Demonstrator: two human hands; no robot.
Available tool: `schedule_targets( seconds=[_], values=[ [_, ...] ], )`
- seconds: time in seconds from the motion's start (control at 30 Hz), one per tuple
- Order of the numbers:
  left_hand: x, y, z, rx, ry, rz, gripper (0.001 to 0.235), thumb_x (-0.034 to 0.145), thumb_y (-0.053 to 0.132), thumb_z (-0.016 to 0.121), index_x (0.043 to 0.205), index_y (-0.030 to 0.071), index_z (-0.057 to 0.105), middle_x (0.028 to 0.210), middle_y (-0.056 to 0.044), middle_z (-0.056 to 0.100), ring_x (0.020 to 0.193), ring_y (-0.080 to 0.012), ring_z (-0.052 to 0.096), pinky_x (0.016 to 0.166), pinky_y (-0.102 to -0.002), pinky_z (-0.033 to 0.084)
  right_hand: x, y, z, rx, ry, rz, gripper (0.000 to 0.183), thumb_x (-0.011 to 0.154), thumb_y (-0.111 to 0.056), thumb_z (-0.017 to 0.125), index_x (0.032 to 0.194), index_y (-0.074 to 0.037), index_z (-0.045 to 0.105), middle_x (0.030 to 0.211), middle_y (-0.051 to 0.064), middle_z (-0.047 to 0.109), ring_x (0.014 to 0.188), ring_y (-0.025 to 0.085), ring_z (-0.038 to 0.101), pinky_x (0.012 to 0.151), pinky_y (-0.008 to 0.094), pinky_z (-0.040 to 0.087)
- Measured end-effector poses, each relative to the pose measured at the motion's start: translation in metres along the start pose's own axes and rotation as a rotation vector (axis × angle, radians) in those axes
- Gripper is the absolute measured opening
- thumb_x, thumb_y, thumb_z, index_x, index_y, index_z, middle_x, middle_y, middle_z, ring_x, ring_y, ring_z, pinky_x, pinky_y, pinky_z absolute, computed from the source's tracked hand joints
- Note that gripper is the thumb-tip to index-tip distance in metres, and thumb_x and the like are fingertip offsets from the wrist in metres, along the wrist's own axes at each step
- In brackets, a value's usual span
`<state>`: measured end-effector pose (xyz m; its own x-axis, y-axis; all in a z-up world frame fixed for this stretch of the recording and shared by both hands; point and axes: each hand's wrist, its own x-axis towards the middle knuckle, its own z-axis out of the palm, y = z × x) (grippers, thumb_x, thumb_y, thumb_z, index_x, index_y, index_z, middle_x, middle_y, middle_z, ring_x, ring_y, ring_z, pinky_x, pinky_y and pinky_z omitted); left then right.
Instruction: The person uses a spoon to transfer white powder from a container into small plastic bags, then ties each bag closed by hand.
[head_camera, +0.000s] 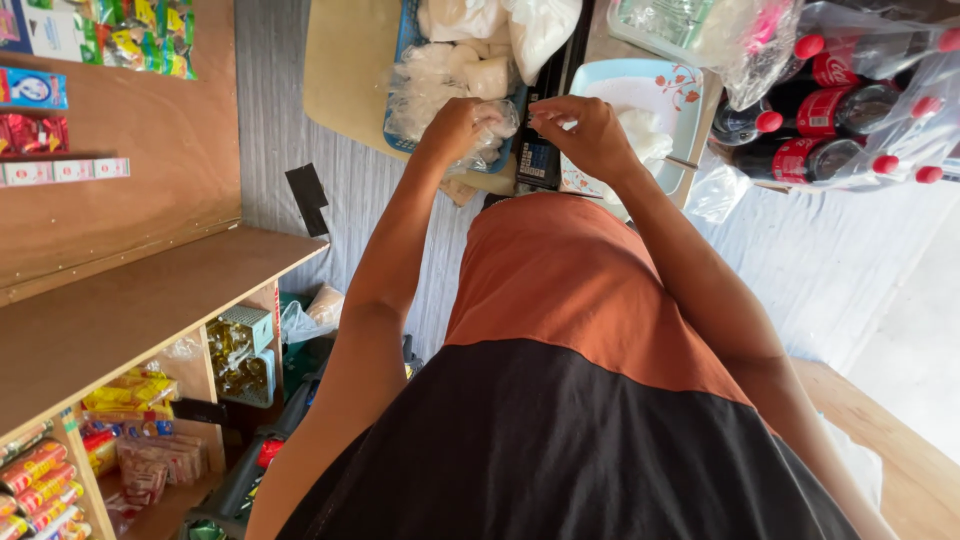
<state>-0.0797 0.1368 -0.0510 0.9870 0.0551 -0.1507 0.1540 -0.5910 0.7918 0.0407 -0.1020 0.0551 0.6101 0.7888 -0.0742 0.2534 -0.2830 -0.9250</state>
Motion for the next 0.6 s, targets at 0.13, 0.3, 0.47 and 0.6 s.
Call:
schedule_targets(
  seconds=[0.13, 0.3, 0.47, 0.6],
  values=[
    [-0.002, 0.003, -0.007, 0.073, -0.013, -0.020, 0.012, 0.097, 0.014, 0.071, 0.103, 0.007, 0.078, 0.100, -0.017, 0.074, 0.093, -0.0376, 0.069, 0.082, -0.043, 0.053, -0.021, -0.004, -0.013, 0.010, 0.007, 0.118, 0.025, 0.099, -0.021, 0.072, 0.119, -0.006, 0.076, 0.105, 0.011, 0.079, 0.097, 0.019, 0.075, 0.083, 0.034, 0.060],
    [-0.005, 0.015, -0.006, -0.072, 0.025, -0.071, 0.015, 0.097, 0.012, 0.066, 0.109, 0.006, 0.074, 0.105, -0.015, 0.074, 0.091, -0.0346, 0.071, 0.080, -0.042, 0.055, -0.051, 0.007, -0.026, 0.075, 0.093, 0.205, 0.024, 0.101, -0.020, 0.069, 0.118, -0.006, 0.075, 0.106, 0.011, 0.078, 0.099, 0.016, 0.074, 0.083, 0.030, 0.062],
    [-0.004, -0.017, 0.025, 0.043, 0.125, -0.030, 0.014, 0.098, 0.008, 0.068, 0.109, 0.003, 0.074, 0.104, -0.019, 0.073, 0.097, -0.0389, 0.069, 0.084, -0.044, 0.055, -0.077, 0.004, -0.033, 0.159, 0.134, 0.285, 0.024, 0.102, -0.020, 0.070, 0.119, -0.004, 0.075, 0.102, 0.008, 0.077, 0.094, 0.012, 0.070, 0.081, 0.029, 0.059],
    [-0.006, -0.002, 0.023, -0.039, 0.223, 0.119, 0.016, 0.094, 0.005, 0.068, 0.109, 0.000, 0.071, 0.108, -0.020, 0.073, 0.100, -0.0394, 0.069, 0.086, -0.043, 0.055, -0.092, 0.006, -0.039, 0.197, 0.174, 0.289, 0.024, 0.103, -0.016, 0.069, 0.122, -0.001, 0.073, 0.104, 0.005, 0.075, 0.098, 0.009, 0.068, 0.082, 0.027, 0.056]
  ],
)
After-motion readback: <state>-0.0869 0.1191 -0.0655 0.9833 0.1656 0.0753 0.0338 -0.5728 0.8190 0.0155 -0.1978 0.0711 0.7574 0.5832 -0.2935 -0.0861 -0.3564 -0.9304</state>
